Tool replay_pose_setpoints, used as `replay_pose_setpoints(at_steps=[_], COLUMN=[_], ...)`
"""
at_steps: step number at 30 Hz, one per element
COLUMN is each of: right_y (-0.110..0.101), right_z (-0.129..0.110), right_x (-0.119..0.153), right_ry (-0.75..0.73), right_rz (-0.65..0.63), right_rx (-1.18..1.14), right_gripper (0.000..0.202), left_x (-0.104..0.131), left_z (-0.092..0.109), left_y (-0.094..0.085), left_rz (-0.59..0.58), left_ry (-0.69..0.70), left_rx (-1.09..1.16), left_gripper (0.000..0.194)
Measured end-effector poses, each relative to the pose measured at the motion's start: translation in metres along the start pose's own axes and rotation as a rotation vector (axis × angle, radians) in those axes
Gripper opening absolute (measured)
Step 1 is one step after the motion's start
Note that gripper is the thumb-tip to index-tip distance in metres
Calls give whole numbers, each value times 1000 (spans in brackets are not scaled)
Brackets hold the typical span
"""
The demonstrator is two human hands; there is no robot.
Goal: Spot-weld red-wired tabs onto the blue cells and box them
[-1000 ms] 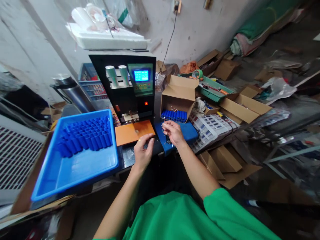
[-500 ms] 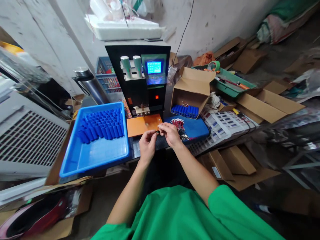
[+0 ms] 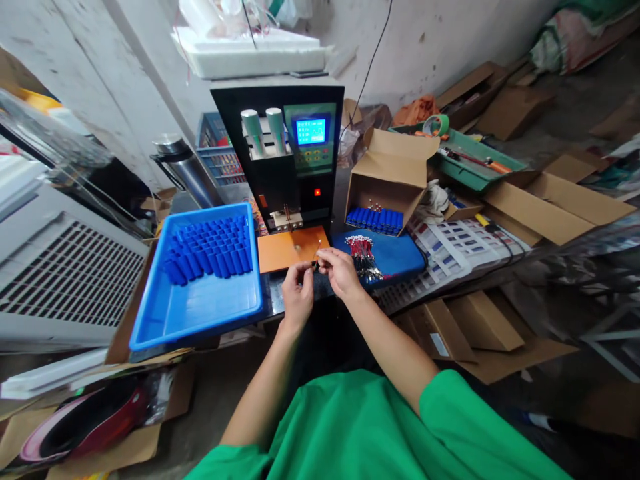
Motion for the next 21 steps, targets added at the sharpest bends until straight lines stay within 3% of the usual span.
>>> replay_pose_setpoints(at_steps=[7, 13, 17, 21], right_y=[-1, -3, -1, 13], right_z=[8, 11, 9, 4], right_x=[4, 7, 9, 12], right_ry=[-48, -63, -35, -57], right_rz=[90, 83, -11, -239], right_rx=[16, 43, 64, 175], right_gripper=[26, 26, 32, 33], left_x=[2, 1, -2, -2], left_z=[-10, -9, -7, 0], left_y=[7, 4, 1, 4], left_rz=[4, -5, -38, -113], left_ry=[-124, -127, -149, -199], left_rx=[122, 87, 87, 96], left_gripper=[28, 27, 29, 26])
Point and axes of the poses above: each hand's wrist, its own x-axis away from the middle knuckle, its own y-axis out of the palm, z = x × y, the point moved 9 cm from there along -x, towards the middle knuckle, and after that the axes turned 14 degrees about x, right-handed, at the moved point
